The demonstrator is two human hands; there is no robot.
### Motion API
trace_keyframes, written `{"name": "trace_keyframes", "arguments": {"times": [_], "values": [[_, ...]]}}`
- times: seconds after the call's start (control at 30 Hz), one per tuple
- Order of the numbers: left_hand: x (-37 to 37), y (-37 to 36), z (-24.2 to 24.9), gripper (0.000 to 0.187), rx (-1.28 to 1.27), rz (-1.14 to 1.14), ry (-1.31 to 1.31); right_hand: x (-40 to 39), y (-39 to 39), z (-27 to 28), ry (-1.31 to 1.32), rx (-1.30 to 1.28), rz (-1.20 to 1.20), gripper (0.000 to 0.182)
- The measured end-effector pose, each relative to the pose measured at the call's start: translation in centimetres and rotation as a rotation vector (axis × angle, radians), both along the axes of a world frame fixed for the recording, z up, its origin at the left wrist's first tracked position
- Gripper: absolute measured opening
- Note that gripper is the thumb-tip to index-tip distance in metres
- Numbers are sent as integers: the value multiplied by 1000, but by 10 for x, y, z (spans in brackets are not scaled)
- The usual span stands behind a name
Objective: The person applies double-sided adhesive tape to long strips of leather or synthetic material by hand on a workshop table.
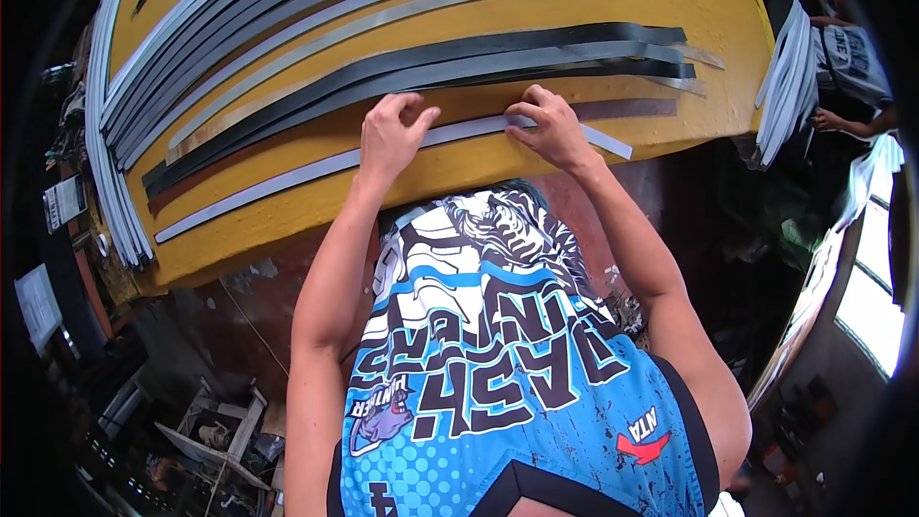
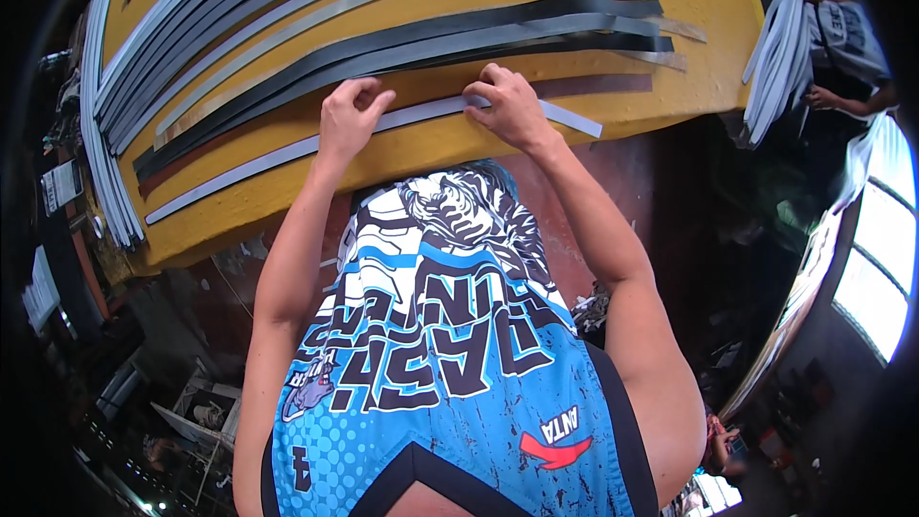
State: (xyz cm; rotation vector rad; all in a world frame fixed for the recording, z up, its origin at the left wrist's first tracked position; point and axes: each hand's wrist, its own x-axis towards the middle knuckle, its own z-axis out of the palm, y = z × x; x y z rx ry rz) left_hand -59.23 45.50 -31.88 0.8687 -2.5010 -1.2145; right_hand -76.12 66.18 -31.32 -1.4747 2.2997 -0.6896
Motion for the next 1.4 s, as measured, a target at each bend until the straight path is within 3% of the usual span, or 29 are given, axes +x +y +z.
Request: {"name": "trace_keyframes", "arguments": {"times": [0.07, 0.17, 0.43, 0.5, 0.63, 0.7, 0.77, 1.0, 1.3, 1.4], "values": [[-19, -4, 0, 34, 176, 132, 18, 2, 0, -2, -1, -8, -15, 20], [-40, -14, 6, 31, 211, 169, -69, 2, 0, -2, -11, -28, -22, 19], [-60, -24, 1, 23, 186, 143, -11, 5, 1, -1, -15, -34, -45, 20], [-59, -17, 1, 20, 199, -38, -83, 6, 2, -2, -13, -23, -53, 20], [-61, -3, 4, 18, 226, -170, -43, 7, 1, 2, -16, -9, -53, 21], [-43, 9, 9, 18, 145, -256, -40, 8, 2, 2, -11, -7, -57, 21], [-23, 20, 12, 18, -185, -378, -34, 8, -1, 0, -4, -14, -69, 21], [-4, 31, 0, 17, -218, -327, 44, 8, 2, 1, -9, -15, -69, 20], [-35, 68, -10, 20, -202, -381, 172, 4, 6, 3, 16, 10, -63, 25], [-31, 68, -13, 18, -166, -360, 155, -3, 11, 12, -134, 17, -98, 28]]}}
